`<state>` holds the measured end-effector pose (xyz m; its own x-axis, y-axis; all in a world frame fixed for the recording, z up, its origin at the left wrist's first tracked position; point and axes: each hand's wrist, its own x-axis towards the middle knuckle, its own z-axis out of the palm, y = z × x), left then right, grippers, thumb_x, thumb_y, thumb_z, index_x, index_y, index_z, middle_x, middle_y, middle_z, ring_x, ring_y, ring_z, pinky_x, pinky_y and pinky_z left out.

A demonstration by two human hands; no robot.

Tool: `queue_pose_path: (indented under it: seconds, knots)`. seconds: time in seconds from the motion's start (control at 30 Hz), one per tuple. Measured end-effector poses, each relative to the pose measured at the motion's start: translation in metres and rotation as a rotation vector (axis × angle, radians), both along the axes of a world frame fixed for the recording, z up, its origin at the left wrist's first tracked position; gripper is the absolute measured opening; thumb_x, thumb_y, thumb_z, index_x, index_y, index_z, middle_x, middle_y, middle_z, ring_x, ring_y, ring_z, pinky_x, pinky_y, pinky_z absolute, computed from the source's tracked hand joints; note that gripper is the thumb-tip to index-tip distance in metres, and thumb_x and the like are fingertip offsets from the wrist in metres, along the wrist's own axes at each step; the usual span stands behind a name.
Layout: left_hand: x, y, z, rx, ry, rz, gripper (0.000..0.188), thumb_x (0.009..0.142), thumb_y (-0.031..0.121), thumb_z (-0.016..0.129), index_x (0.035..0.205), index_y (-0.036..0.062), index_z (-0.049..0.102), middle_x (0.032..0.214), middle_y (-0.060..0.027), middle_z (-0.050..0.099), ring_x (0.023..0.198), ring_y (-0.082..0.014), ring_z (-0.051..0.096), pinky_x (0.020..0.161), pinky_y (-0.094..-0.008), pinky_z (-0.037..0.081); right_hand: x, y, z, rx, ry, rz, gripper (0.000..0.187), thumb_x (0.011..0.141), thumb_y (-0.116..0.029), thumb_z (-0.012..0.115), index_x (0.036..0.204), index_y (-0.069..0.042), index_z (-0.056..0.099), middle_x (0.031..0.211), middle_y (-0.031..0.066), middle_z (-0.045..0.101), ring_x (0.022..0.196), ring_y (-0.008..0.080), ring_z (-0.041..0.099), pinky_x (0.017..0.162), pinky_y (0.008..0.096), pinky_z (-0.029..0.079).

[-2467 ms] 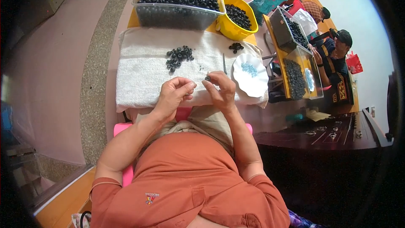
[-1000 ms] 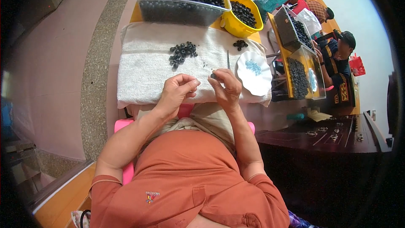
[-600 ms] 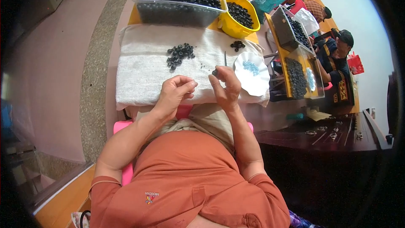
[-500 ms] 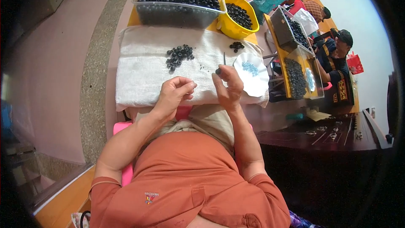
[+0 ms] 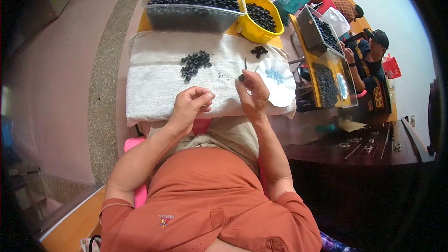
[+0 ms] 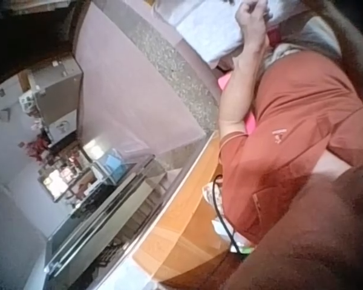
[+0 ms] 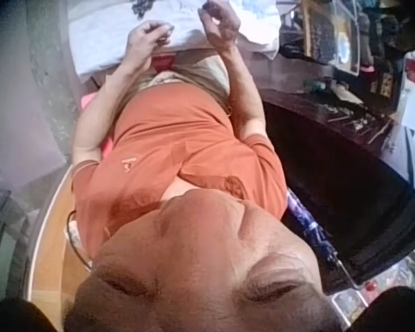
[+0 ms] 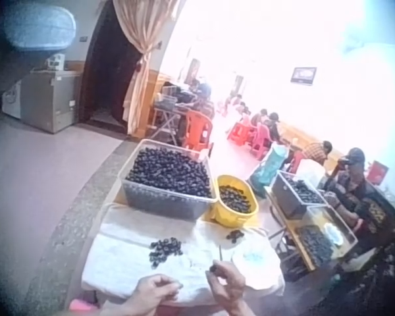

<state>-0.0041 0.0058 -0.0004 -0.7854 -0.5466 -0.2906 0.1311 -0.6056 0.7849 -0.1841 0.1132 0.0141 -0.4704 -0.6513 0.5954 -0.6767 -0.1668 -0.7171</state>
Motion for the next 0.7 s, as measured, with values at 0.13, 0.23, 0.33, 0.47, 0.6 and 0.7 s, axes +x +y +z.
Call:
queue_pose_path:
  seconds: [0.13, 0.23, 0.33, 0.47, 0.6, 0.7]
  knots:
    - [0.001, -0.001, 0.001, -0.001, -0.017, -0.013, 0.013, 0.09, 0.015, 0.069, 0.096, 0.0043, 0.065, 0.089, -0.0027, 0.067, 0.074, -0.0072, 0.06, 0.069, -0.022, 0.052, -0.002, 0.001, 0.002, 0.022, -0.008, -0.008, 0.03, 0.083, 0.003, 0.072, 0.111, 0.002, 0.062, 0.087, 0.0031, 0.062, 0.075, 0.0071, 0.057, 0.068, 0.0204, 0.046]
    - [0.001, -0.002, 0.0, 0.006, -0.019, -0.025, 0.011, 0.092, 0.015, 0.067, 0.097, 0.005, 0.064, 0.092, -0.0031, 0.068, 0.075, -0.007, 0.06, 0.069, -0.0222, 0.053, -0.006, 0.002, 0.002, 0.03, -0.015, 0.008, 0.028, 0.083, 0.003, 0.072, 0.109, 0.002, 0.062, 0.085, 0.0034, 0.062, 0.074, 0.0075, 0.058, 0.068, 0.021, 0.047]
    - [0.002, -0.002, -0.004, 0.01, -0.006, -0.032, 0.011, 0.092, 0.015, 0.067, 0.097, 0.0054, 0.064, 0.092, -0.0031, 0.068, 0.075, -0.0072, 0.06, 0.069, -0.0225, 0.053, -0.011, 0.002, 0.003, 0.064, -0.027, -0.018, 0.027, 0.083, 0.003, 0.072, 0.108, 0.003, 0.062, 0.085, 0.0037, 0.063, 0.075, 0.0082, 0.059, 0.069, 0.0215, 0.048]
    - [0.002, 0.0, 0.0, 0.029, -0.016, -0.04, 0.011, 0.092, 0.014, 0.067, 0.098, 0.0046, 0.064, 0.092, -0.0036, 0.067, 0.076, -0.0076, 0.061, 0.071, -0.023, 0.054, -0.022, 0.002, 0.01, 0.056, -0.026, -0.031, 0.028, 0.083, 0.001, 0.073, 0.108, 0.002, 0.062, 0.087, 0.0058, 0.063, 0.076, 0.0097, 0.061, 0.069, 0.0227, 0.05]
    - [0.003, 0.0, 0.0, 0.044, -0.028, -0.045, 0.012, 0.092, 0.014, 0.067, 0.098, 0.0039, 0.064, 0.093, -0.0043, 0.067, 0.077, -0.0082, 0.061, 0.072, -0.0245, 0.054, -0.033, -0.002, 0.016, 0.036, -0.026, -0.045, 0.029, 0.083, 0.001, 0.073, 0.109, 0.002, 0.062, 0.088, 0.0072, 0.063, 0.075, 0.0108, 0.061, 0.069, 0.0233, 0.051]
    - [0.003, 0.0, 0.002, 0.043, -0.032, -0.039, 0.013, 0.092, 0.013, 0.067, 0.099, 0.0036, 0.064, 0.094, -0.0047, 0.068, 0.077, -0.0086, 0.061, 0.072, -0.0249, 0.055, -0.044, -0.005, 0.018, 0.041, -0.01, -0.101, 0.028, 0.082, 0.002, 0.073, 0.108, 0.001, 0.062, 0.085, 0.0034, 0.063, 0.074, 0.0088, 0.061, 0.069, 0.0222, 0.049]
